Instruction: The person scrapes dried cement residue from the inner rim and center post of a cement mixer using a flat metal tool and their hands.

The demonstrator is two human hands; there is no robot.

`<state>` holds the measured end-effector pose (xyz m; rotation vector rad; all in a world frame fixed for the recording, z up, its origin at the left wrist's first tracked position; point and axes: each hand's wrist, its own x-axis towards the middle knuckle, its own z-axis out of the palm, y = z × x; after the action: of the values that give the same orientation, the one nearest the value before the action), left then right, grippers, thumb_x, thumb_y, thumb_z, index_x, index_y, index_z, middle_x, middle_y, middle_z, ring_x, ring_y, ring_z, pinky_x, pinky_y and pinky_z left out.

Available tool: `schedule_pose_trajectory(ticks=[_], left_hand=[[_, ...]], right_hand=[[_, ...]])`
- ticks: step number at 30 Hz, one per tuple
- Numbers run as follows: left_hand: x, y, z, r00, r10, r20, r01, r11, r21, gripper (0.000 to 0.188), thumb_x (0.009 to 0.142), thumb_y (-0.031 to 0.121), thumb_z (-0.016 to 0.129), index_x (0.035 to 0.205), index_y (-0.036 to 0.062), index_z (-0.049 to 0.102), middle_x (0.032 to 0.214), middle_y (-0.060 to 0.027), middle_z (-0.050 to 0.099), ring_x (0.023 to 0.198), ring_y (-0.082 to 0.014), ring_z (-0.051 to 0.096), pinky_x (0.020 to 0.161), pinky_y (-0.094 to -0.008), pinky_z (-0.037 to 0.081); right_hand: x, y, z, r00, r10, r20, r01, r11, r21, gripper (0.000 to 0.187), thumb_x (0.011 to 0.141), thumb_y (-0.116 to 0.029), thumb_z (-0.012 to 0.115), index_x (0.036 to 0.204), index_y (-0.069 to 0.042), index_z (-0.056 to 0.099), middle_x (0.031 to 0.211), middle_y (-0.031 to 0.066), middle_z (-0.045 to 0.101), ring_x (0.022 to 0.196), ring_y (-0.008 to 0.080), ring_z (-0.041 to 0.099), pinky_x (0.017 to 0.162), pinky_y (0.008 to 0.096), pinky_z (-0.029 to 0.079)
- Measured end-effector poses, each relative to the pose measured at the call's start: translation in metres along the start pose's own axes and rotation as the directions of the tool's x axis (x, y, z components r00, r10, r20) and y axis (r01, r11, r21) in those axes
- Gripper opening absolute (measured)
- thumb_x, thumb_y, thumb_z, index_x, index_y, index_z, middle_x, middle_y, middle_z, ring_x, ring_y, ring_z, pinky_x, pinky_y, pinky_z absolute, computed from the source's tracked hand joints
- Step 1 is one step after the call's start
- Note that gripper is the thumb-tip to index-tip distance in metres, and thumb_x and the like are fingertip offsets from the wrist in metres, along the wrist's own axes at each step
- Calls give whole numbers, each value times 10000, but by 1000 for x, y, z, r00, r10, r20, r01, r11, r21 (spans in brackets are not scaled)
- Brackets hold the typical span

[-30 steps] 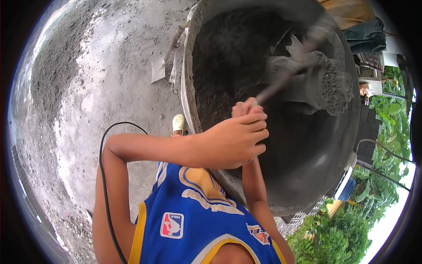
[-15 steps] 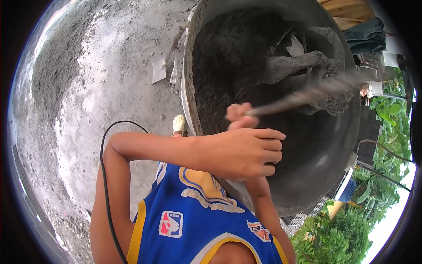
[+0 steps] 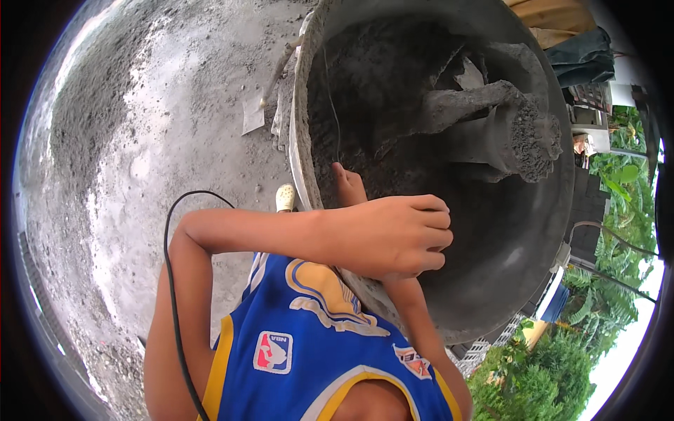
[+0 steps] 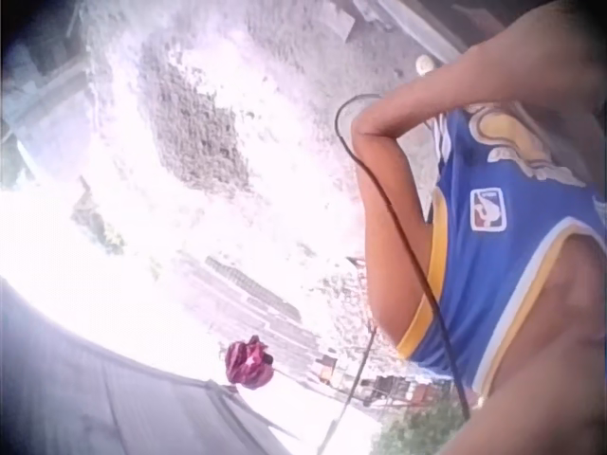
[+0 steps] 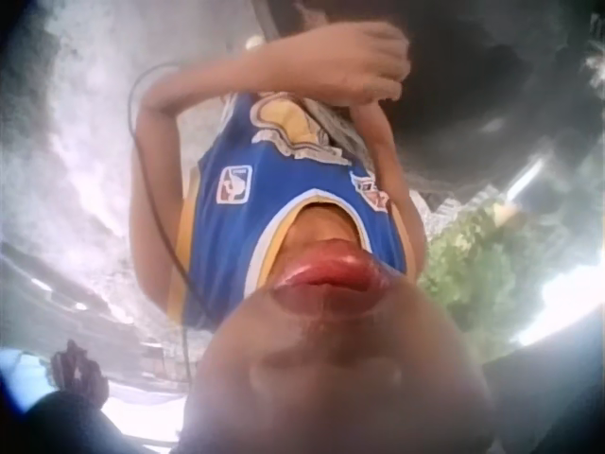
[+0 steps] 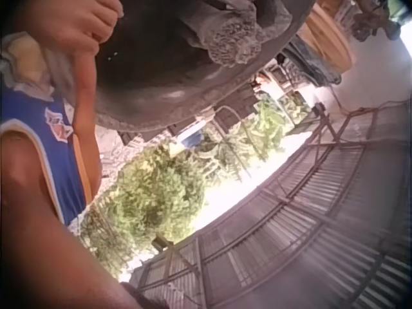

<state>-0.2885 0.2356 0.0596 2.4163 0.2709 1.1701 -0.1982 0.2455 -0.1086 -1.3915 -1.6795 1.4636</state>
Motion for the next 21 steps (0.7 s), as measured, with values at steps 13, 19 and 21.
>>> schedule_pose_trajectory(ticks=[13, 19, 21], left_hand=[[7, -1, -2, 998, -43, 34, 42, 999, 15, 201, 635, 153, 630, 803, 49, 592, 804, -65, 510, 879, -255, 507, 873, -387, 390], [3, -5, 9, 990, 7, -138, -2, 999, 35, 152, 598, 195, 602, 666, 77, 533, 726, -45, 475, 770, -233, 477, 761, -344, 386], [-7, 2, 17, 991, -6, -131, 25, 990, 140, 151, 608, 198, 601, 675, 77, 541, 728, -45, 478, 771, -231, 480, 766, -339, 384]], right_hand=[[-23, 49, -11, 971, 217, 98, -231, 960, 157, 377, 946, -445, 404, 757, -119, 427, 676, -17, 378, 584, 94, 352, 496, 282, 266], [-46, -80, -58, 909, -242, -339, 368, 847, 383, 405, 943, -443, 422, 711, -112, 400, 650, -30, 350, 577, 83, 321, 485, 282, 252], [-44, -74, -55, 877, -370, -307, 469, 800, 375, 416, 943, -443, 429, 695, -110, 391, 642, -34, 340, 575, 80, 311, 482, 282, 248]])
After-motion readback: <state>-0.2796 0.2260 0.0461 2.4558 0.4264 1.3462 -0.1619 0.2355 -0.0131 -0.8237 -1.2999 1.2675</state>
